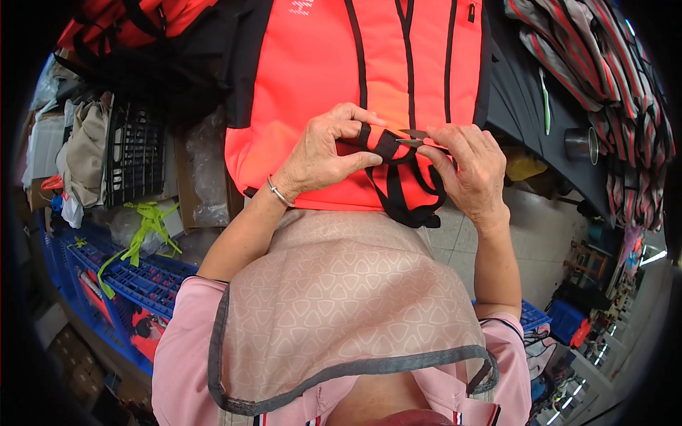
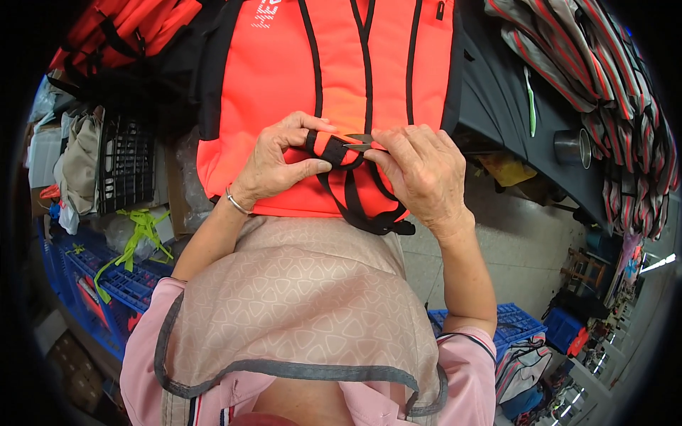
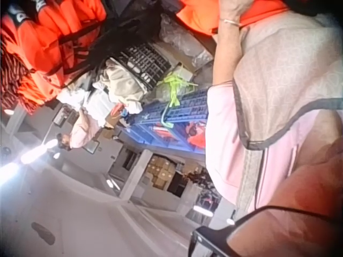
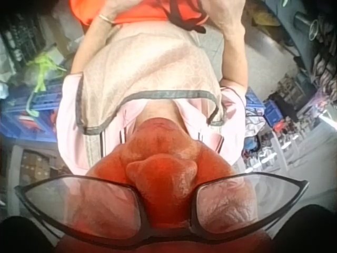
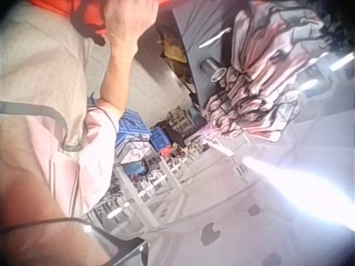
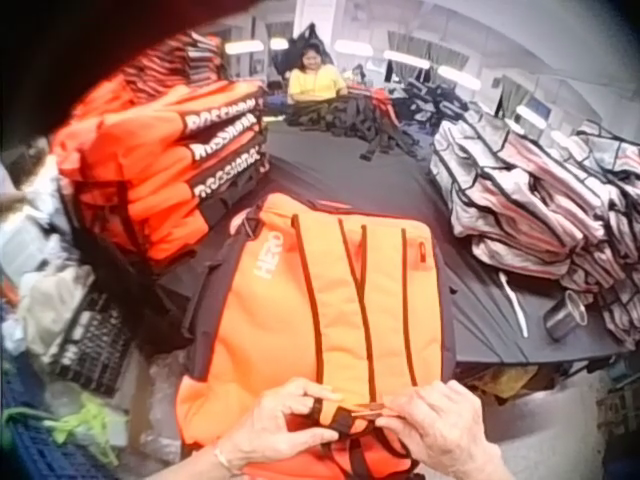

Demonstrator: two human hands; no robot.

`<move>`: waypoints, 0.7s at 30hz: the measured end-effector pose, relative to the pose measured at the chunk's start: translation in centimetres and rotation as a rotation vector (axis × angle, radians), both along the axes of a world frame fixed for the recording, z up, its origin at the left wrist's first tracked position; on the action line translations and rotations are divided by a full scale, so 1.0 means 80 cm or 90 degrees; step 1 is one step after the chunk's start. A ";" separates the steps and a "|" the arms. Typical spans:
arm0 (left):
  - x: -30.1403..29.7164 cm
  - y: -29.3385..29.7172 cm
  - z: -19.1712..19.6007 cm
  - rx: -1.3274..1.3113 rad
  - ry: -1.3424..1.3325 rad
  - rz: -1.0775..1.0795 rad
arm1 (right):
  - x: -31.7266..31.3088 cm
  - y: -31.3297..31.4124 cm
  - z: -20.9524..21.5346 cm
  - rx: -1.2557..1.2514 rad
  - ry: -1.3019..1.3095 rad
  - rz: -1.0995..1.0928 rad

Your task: The recorder is inspecting a red and black backpack, checking the seams, and using small snips to trim loose threads.

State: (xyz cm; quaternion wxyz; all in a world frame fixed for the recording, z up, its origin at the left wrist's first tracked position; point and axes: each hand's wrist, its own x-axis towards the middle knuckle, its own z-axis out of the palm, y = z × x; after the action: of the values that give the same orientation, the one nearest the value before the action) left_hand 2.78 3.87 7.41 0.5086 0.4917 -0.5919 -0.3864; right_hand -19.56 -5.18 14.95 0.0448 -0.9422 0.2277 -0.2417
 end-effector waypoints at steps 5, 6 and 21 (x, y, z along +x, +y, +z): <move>0.000 0.000 0.001 0.003 -0.004 0.004 | -0.001 -0.001 -0.001 -0.008 0.006 0.006; 0.000 0.000 0.000 0.003 -0.004 0.004 | -0.001 -0.001 -0.001 -0.008 0.006 0.007; 0.002 0.001 0.000 0.014 0.004 -0.006 | 0.002 -0.006 -0.006 0.025 0.012 0.023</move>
State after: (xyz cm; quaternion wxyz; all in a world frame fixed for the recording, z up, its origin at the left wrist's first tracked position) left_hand 2.96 3.92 7.44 0.5032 0.4935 -0.5880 -0.3967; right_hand -19.43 -5.67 14.49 0.0652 -0.9473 0.2157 -0.2276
